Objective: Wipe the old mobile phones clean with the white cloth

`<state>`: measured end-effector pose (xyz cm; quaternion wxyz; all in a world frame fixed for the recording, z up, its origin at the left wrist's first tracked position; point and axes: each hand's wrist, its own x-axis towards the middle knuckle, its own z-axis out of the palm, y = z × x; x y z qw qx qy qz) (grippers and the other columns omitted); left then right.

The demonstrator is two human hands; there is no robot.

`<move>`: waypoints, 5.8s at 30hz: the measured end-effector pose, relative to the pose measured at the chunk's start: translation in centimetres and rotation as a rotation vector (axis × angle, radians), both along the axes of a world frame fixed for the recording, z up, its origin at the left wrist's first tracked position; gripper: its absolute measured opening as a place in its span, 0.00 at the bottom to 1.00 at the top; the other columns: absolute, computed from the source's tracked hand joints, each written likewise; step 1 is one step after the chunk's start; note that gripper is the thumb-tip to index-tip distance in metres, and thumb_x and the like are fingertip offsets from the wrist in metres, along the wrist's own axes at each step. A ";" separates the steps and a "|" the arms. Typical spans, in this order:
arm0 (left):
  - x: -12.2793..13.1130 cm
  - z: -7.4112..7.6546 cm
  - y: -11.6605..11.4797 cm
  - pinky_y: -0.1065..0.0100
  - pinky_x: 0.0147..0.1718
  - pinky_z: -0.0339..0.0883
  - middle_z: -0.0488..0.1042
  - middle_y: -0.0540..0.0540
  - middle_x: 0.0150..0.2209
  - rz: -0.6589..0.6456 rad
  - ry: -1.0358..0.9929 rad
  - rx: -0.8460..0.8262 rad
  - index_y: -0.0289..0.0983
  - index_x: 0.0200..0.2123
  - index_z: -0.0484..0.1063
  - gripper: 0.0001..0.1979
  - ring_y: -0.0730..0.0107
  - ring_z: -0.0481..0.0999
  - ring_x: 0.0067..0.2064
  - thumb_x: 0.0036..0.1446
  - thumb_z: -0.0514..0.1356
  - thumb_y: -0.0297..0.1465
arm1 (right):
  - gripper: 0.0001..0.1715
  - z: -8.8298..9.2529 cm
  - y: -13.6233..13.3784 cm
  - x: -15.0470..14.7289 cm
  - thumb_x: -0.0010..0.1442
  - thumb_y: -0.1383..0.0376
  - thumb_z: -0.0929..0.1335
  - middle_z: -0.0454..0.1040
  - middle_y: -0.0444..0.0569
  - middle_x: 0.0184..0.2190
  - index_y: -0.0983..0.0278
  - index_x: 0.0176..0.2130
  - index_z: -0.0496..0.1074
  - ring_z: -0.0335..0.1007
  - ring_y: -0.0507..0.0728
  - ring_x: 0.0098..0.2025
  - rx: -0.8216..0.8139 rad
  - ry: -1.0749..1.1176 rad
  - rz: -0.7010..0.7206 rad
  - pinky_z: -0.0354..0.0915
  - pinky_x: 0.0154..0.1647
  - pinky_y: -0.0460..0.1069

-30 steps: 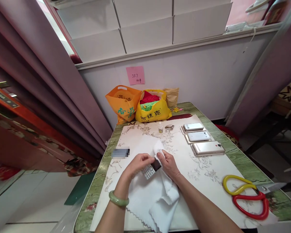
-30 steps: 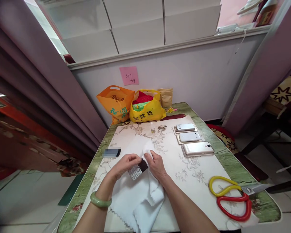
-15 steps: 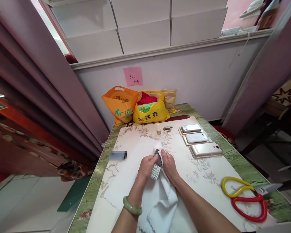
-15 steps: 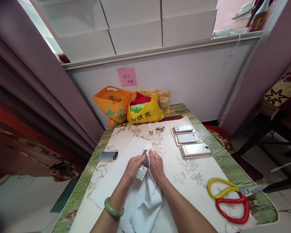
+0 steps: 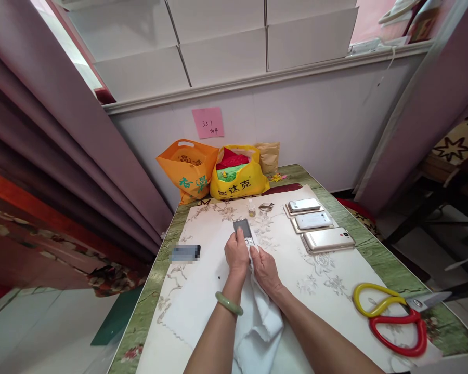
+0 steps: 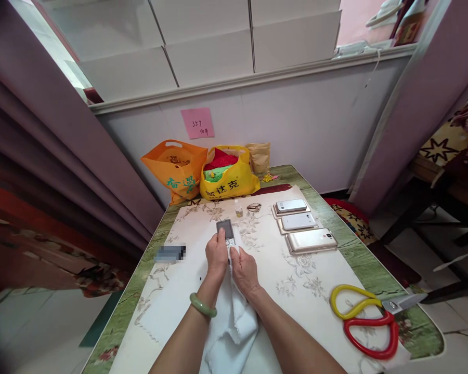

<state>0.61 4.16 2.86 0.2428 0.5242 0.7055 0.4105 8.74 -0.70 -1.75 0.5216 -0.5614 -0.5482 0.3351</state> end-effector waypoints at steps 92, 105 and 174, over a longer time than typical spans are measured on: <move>-2.6 -2.0 -4.5 0.74 0.26 0.59 0.66 0.55 0.25 0.119 -0.880 0.106 0.37 0.31 0.66 0.20 0.77 0.63 0.26 0.51 0.61 0.50 | 0.31 0.4 -1.1 -0.6 0.64 0.43 0.56 0.72 0.48 0.26 0.62 0.27 0.68 0.65 0.56 0.29 -0.062 0.257 0.110 0.60 0.33 0.49; -2.3 -1.4 -5.4 0.74 0.26 0.56 0.64 0.54 0.22 -0.235 -0.662 -0.032 0.36 0.24 0.65 0.17 0.76 0.60 0.25 0.52 0.62 0.44 | 0.27 0.2 0.2 -0.1 0.63 0.45 0.59 0.74 0.47 0.29 0.63 0.33 0.70 0.67 0.56 0.32 -0.070 0.246 0.044 0.62 0.34 0.49; -6.0 1.7 -6.0 0.65 0.24 0.70 0.78 0.35 0.30 -0.639 -0.842 -0.602 0.30 0.36 0.76 0.24 0.60 0.78 0.27 0.52 0.62 0.48 | 0.24 0.2 0.2 1.0 0.58 0.46 0.65 0.63 0.40 0.21 0.63 0.27 0.65 0.56 0.51 0.24 -0.101 0.442 0.089 0.57 0.27 0.46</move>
